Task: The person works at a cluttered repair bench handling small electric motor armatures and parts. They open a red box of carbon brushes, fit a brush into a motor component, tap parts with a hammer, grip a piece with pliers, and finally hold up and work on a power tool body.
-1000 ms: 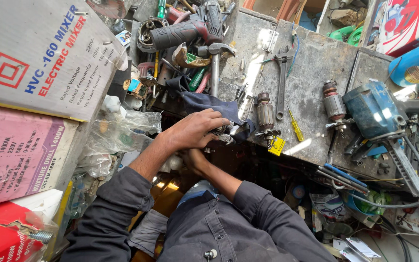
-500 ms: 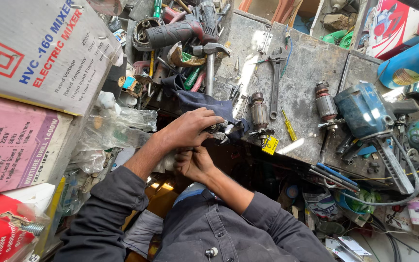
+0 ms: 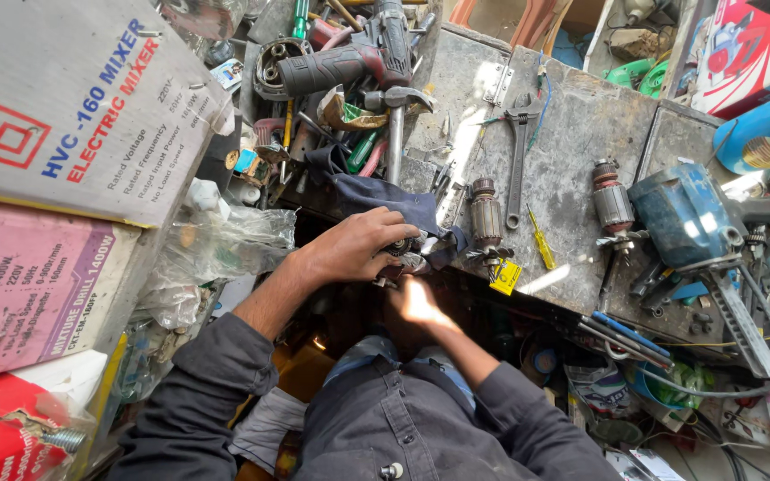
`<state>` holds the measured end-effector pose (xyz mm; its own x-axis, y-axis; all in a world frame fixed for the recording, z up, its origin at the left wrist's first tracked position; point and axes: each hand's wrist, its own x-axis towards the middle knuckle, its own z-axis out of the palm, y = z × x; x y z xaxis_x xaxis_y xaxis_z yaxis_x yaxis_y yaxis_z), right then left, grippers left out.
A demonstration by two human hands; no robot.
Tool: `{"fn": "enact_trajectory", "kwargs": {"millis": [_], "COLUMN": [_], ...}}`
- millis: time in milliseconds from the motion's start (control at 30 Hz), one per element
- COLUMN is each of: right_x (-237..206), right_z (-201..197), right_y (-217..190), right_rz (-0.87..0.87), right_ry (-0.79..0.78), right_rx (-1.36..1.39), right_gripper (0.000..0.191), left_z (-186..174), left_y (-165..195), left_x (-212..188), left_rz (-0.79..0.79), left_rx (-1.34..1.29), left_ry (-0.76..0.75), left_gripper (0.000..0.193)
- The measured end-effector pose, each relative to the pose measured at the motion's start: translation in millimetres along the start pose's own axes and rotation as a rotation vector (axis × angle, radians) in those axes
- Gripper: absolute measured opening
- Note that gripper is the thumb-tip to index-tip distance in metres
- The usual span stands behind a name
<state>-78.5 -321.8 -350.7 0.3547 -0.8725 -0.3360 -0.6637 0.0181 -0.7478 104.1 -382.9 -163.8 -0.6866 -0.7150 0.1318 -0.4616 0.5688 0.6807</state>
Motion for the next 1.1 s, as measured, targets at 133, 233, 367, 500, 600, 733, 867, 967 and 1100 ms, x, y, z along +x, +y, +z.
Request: {"fn": "enact_trajectory", "kwargs": {"millis": [133, 233, 367, 500, 600, 733, 867, 967, 1100], "right_x": [-14, -12, -31, -49, -21, 18, 11, -3, -29], "right_z": [-59, -89, -78, -26, 19, 63, 57, 36, -21], "right_y": [12, 3, -26, -70, -100, -101, -53, -12, 2], "right_rz": [-0.155, 0.011, 0.237, 0.193, 0.088, -0.038, -0.143, -0.048, 0.071], "right_ry": [-0.375, -0.836, -1.039, -0.997, -0.728, -0.201, 0.051, 0.185, -0.155], "right_rx": [0.004, 0.447, 1.047, 1.56, 1.556, 0.99, 0.022, 0.235, -0.086], "right_gripper": [0.037, 0.04, 0.039, 0.06, 0.055, 0.051, 0.044, 0.04, 0.035], "left_z": [0, 1, 1, 2, 5, 9, 12, 12, 14], "left_y": [0, 2, 2, 1, 2, 4, 3, 2, 3], "left_x": [-1, -4, -6, -7, -7, -5, -6, -9, -12], "left_rz": [0.003, 0.008, 0.022, -0.013, -0.031, -0.03, -0.003, -0.024, -0.031], "left_rx": [-0.012, -0.015, -0.005, -0.031, -0.03, -0.024, -0.031, -0.034, -0.048], "left_ry": [0.007, -0.001, 0.008, 0.0, -0.004, 0.019, 0.059, 0.084, 0.096], "left_gripper": [0.053, 0.054, 0.054, 0.056, 0.056, 0.055, 0.052, 0.051, 0.049]}}
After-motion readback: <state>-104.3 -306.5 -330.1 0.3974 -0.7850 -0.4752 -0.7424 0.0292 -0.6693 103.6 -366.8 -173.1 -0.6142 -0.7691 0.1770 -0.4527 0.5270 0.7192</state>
